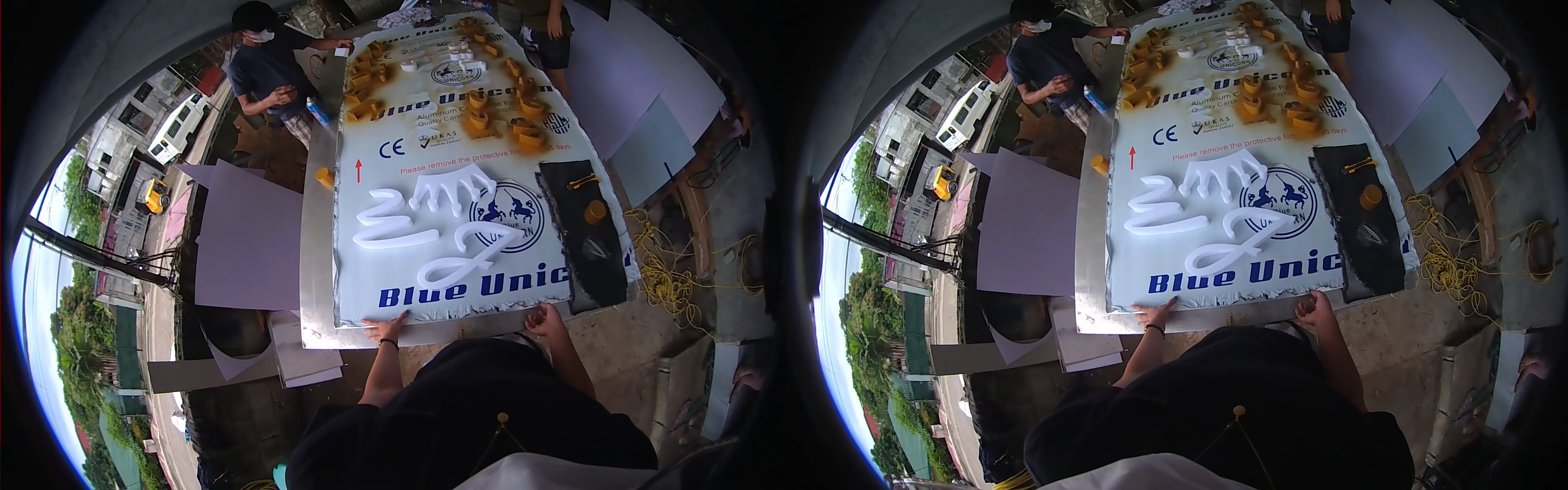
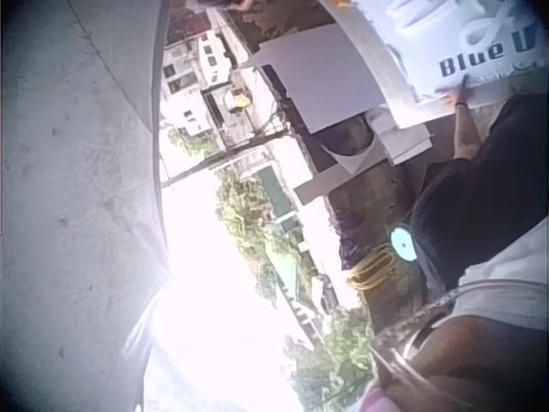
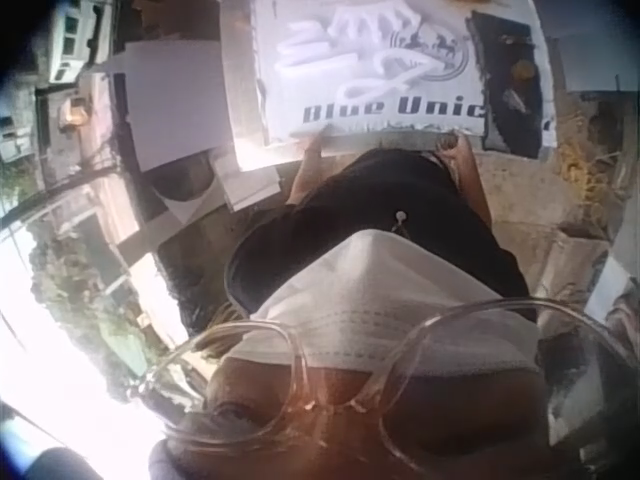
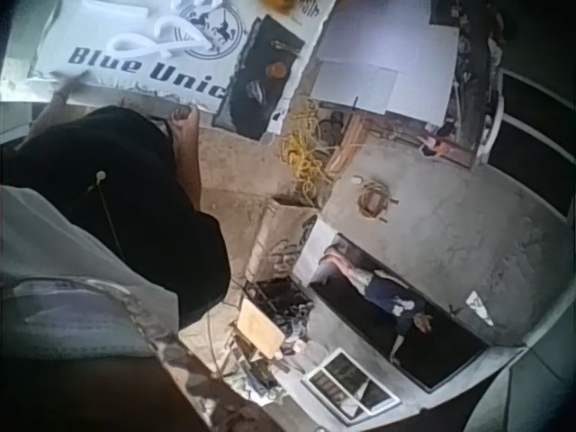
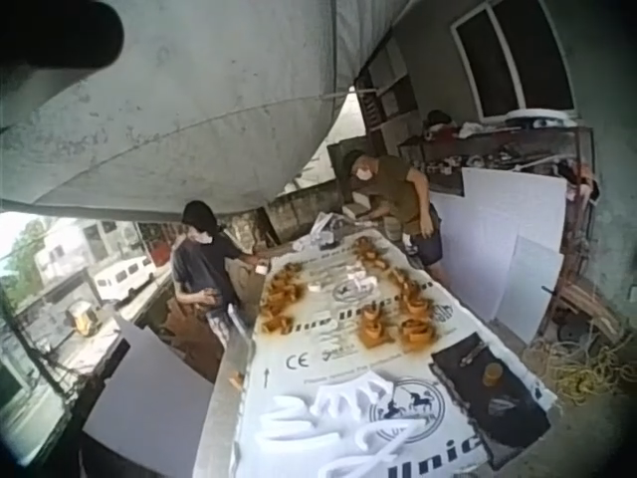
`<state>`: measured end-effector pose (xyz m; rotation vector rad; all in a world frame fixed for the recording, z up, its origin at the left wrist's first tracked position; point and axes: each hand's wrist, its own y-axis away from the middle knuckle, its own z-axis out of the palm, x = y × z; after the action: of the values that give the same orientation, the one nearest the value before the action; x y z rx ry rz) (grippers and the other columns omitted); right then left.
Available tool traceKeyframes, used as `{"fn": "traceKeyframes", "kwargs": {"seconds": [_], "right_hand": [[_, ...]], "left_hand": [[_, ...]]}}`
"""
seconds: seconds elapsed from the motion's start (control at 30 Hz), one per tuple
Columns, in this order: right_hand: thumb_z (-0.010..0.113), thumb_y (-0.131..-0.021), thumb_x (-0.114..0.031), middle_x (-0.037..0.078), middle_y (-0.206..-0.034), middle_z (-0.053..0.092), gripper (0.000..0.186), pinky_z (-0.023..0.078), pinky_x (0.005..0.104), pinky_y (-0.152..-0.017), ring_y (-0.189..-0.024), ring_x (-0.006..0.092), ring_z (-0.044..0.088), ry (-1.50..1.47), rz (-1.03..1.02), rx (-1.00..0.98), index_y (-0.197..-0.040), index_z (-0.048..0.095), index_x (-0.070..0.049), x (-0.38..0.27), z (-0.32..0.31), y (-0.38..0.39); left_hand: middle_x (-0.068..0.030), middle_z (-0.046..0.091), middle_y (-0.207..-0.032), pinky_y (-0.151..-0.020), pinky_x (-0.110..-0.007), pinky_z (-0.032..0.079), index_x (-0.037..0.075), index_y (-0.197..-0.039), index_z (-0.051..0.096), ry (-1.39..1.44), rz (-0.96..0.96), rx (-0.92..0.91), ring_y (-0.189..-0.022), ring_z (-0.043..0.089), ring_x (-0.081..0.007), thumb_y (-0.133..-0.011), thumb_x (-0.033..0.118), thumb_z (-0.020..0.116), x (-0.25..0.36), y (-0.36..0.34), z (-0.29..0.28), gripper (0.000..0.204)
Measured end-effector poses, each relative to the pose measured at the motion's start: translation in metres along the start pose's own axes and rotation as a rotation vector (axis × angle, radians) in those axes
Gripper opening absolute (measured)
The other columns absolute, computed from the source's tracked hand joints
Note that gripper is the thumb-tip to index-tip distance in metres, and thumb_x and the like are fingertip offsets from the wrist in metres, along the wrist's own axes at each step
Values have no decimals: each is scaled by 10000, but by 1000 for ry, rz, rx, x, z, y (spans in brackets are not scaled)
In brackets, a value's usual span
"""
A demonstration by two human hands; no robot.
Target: The recorder prepares and assists with spray painting individual sign letters on an outdoor production table.
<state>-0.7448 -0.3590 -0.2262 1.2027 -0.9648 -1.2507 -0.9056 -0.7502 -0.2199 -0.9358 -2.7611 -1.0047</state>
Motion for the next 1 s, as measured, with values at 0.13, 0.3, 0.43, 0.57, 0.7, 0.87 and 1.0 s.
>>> {"fn": "traceKeyframes", "kwargs": {"seconds": [0.13,0.3,0.43,0.57,0.7,0.87,1.0], "right_hand": [[558,-683,-232,107,-878,370,365,351,421,-757,-761,225,451,-8,-39,-67,-949,356,-83,8,-2,4],[550,-694,-243,100,-890,380,327,356,410,-749,-778,216,444,-5,-92,-33,-949,384,-123,16,0,4],[550,-693,-242,98,-896,374,331,356,409,-754,-773,214,446,36,-106,-75,-958,390,-124,19,2,2],[548,-693,-239,98,-905,372,299,359,410,-756,-766,217,449,52,-124,-46,-929,405,-124,20,6,5],[560,-688,-228,99,-963,326,378,351,410,-779,-797,214,435,43,-136,-49,-985,353,-119,22,4,6],[562,-689,-221,80,-955,330,333,352,410,-773,-799,210,434,46,-122,-114,-934,359,-122,22,-1,1],[553,-697,-220,70,-957,334,315,351,404,-774,-814,206,430,42,-149,-90,-927,360,-126,20,-3,-3]], "left_hand": [[-202,-77,-1291,-927,-531,104,112,-1208,-222,-8,78,77,-1183,-26,-399,-370,509,734,-7,3,6,1331],[-201,-89,-1290,-926,-531,110,120,-1210,-219,-19,105,82,-1186,-29,-390,-372,497,739,-9,2,2,1328],[-203,-101,-1287,-927,-533,104,114,-1204,-230,-13,38,18,-1181,-41,-400,-369,497,740,-9,-3,1,1335],[-230,-135,-1269,-937,-522,88,104,-1193,-248,-12,39,-33,-1166,-77,-425,-332,520,740,-9,-10,1,1375],[-243,-142,-1261,-955,-487,54,79,-1181,-260,-28,26,-65,-1160,-86,-435,-325,531,737,-9,-15,3,1390],[-255,-144,-1256,-954,-486,46,72,-1178,-264,-93,17,-87,-1156,-82,-444,-326,552,725,-5,-14,-1,1391],[-249,-145,-1258,-949,-496,57,81,-1178,-268,-111,15,-114,-1156,-79,-444,-327,556,723,-3,-9,-7,1390]]}}
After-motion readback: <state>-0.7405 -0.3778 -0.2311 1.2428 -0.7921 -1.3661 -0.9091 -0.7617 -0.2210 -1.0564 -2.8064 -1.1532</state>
